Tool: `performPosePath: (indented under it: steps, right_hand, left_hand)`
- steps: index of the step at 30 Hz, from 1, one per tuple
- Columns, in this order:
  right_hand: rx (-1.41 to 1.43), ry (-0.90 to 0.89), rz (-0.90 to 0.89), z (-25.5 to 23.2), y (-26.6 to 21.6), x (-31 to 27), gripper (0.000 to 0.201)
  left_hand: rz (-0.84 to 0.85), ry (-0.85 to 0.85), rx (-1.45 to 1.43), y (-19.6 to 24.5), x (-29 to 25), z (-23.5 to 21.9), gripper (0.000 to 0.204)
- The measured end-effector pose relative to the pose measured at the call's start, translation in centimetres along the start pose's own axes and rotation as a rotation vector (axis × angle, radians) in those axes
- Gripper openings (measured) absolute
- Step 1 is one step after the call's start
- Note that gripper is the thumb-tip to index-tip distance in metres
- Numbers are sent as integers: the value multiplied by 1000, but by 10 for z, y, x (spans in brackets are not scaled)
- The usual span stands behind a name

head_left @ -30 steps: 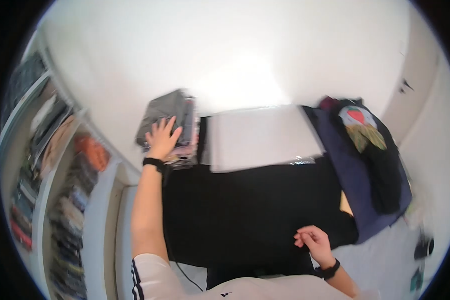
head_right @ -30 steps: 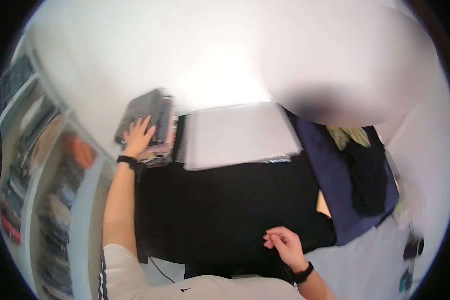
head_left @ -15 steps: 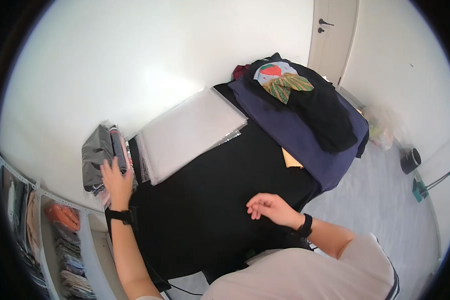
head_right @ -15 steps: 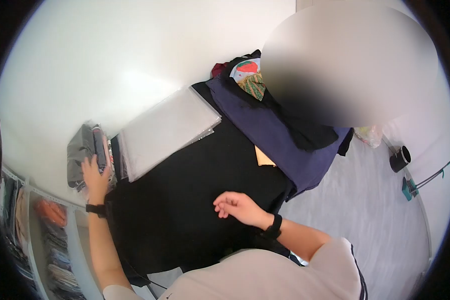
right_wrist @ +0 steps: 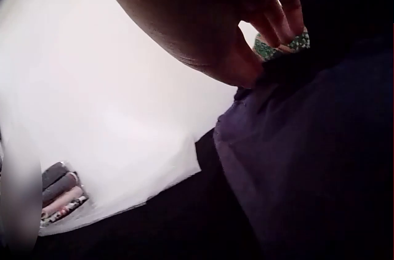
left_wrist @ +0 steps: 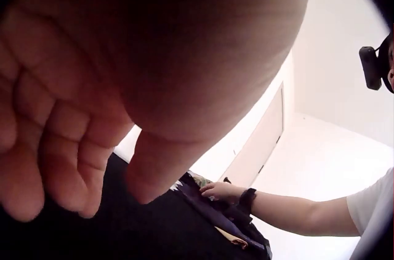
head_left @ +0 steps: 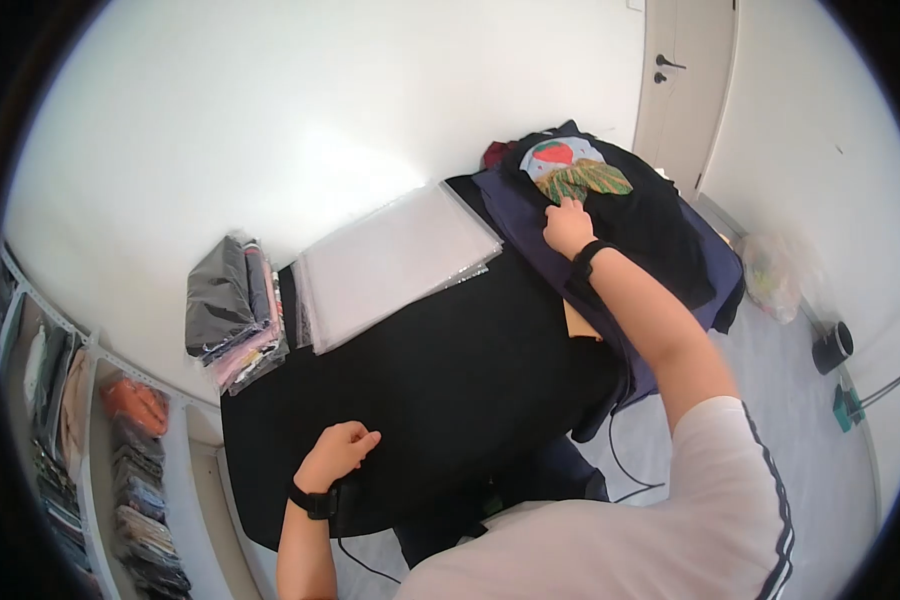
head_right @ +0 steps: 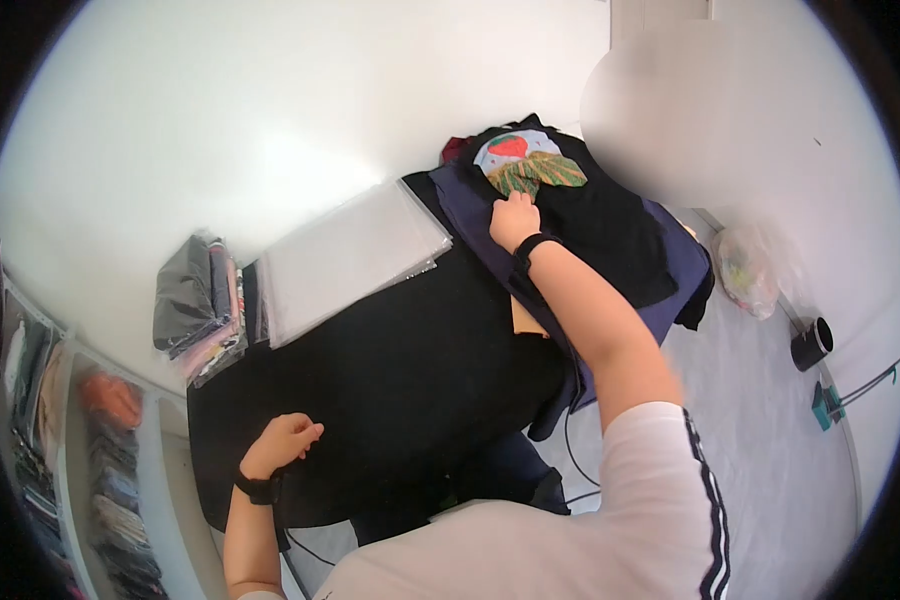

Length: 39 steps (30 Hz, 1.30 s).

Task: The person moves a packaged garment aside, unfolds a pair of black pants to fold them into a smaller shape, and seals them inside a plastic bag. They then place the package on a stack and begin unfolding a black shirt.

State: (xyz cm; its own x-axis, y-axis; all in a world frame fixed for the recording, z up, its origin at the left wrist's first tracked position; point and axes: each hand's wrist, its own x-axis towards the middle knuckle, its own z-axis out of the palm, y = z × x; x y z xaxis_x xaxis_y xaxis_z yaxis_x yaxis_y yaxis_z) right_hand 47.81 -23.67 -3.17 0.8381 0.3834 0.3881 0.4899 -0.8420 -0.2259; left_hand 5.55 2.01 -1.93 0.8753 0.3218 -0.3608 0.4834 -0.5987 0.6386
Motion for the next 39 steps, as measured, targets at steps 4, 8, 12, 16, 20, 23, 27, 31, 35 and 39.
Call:
performPosePath:
  steps: [4,8,12,16,20,23,27,31,35,39]
  right_hand:
    - [-94,-139,106,17,8,19,27]
    - [-85,-33,63,21,13,22,23]
    - [-23,-150,-34,18,17,23,20]
    - [41,-73,25,58,35,44,21]
    - [203,80,99,41,36,47,18]
    - [304,259,125,20,36,41,16]
    - [375,163,104,5,42,45,17]
    - [389,-59,-123,17,44,44,20]
    - [118,-69,-119,48,40,48,28]
    - [384,127,97,46,41,54,24]
  left_hand:
    - [19,10,-17,-3,-19,-7,29]
    - [31,-26,-74,-8,-34,-14,24]
    - [50,-30,-95,0,-42,-17,22]
    - [47,-75,-121,0,-47,-14,22]
    - [97,-61,-156,-7,-48,-9,19]
    - [139,-37,-204,-12,-49,-8,18]
    - [162,-24,-217,-11,-50,-3,20]
    - [176,-54,-225,-11,-45,4,19]
    - [167,-104,-214,-5,-46,6,18]
    - [157,-95,-206,-7,-48,3,17]
